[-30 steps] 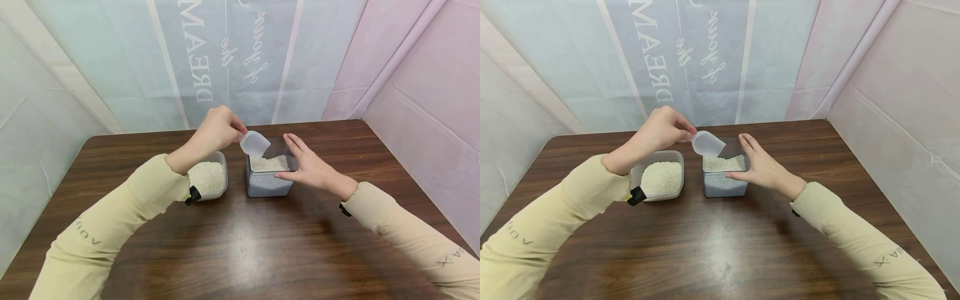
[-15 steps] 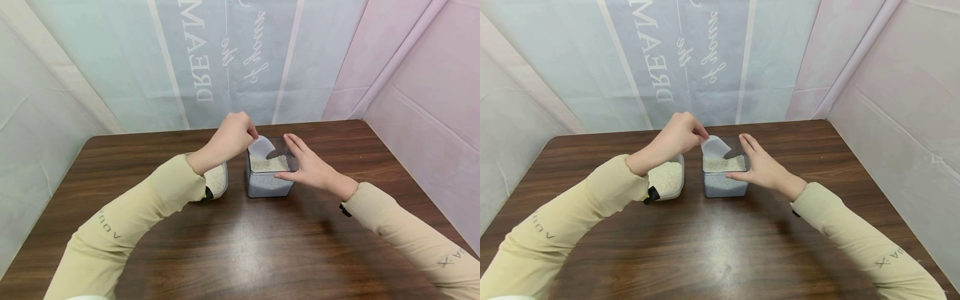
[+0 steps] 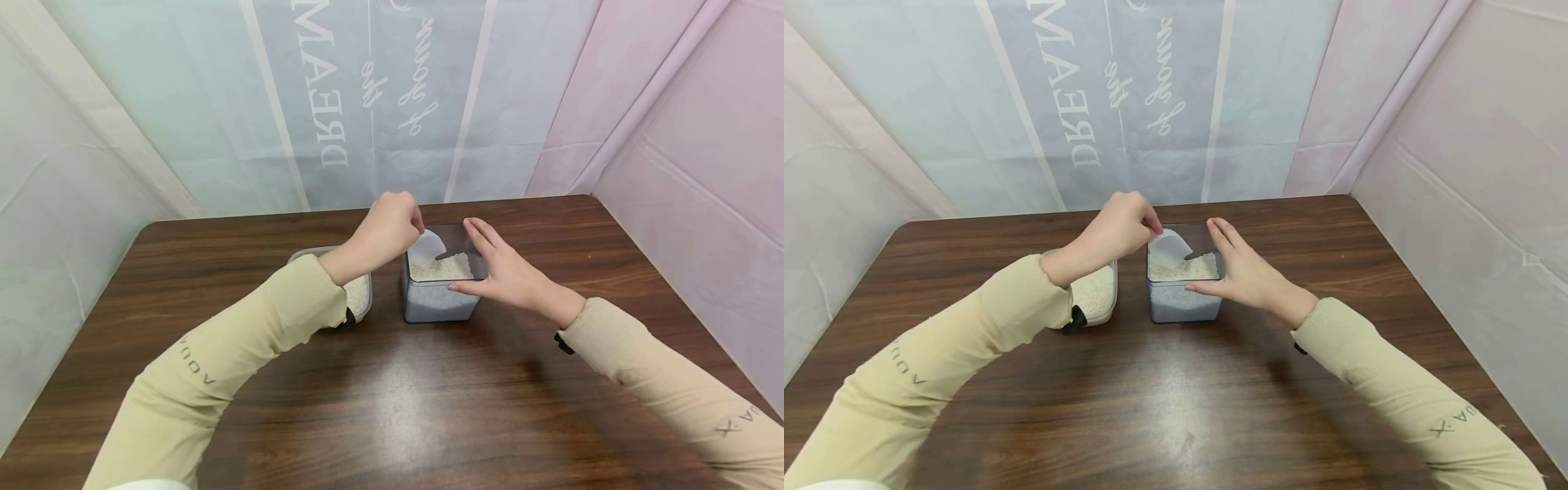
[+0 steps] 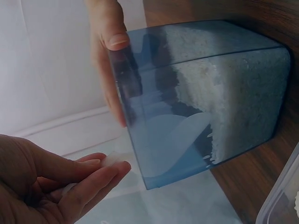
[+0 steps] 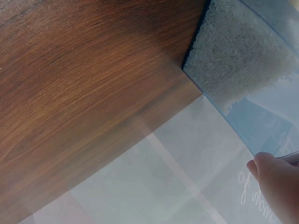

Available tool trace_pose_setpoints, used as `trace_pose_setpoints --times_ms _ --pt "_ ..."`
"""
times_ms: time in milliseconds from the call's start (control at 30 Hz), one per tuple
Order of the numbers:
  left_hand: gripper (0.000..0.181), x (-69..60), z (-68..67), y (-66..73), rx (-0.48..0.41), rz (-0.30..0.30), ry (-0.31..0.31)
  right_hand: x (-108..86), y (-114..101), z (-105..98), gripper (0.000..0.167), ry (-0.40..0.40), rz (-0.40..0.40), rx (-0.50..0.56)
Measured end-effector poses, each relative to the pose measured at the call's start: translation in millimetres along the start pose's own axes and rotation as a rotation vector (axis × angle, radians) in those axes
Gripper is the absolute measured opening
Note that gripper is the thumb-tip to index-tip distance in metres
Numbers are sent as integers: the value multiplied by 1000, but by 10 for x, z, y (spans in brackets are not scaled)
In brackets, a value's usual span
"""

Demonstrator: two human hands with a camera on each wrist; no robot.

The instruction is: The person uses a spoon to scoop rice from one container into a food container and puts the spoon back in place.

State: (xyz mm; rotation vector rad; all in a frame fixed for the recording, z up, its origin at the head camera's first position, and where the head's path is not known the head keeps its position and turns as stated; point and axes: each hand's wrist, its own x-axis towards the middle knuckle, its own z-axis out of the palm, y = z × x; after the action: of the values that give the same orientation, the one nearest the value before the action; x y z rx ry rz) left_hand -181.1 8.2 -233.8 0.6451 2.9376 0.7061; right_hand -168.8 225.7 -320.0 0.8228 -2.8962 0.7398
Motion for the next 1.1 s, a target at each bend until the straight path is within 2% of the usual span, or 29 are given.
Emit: trace_pose_setpoints --times_ms 233,367,633,800,967,1100 --pt "23 20 72 -43 -33 10 0 7 -2 12 103 4 -8 2" --pt "24 38 109 -43 -51 -4 -13 5 -1 14 103 7 -10 2" --pt "22 94 165 -14 -57 -45 -77 1 2 7 103 1 -10 -1" --pt "20 90 169 -10 -106 -64 -117 0 0 5 103 -4 -5 3" --pt "20 93 167 0 -169 -105 -162 -2 3 10 103 -8 -2 3" --pt "19 107 162 14 -218 -165 -197 1 3 16 103 -9 -1 0"
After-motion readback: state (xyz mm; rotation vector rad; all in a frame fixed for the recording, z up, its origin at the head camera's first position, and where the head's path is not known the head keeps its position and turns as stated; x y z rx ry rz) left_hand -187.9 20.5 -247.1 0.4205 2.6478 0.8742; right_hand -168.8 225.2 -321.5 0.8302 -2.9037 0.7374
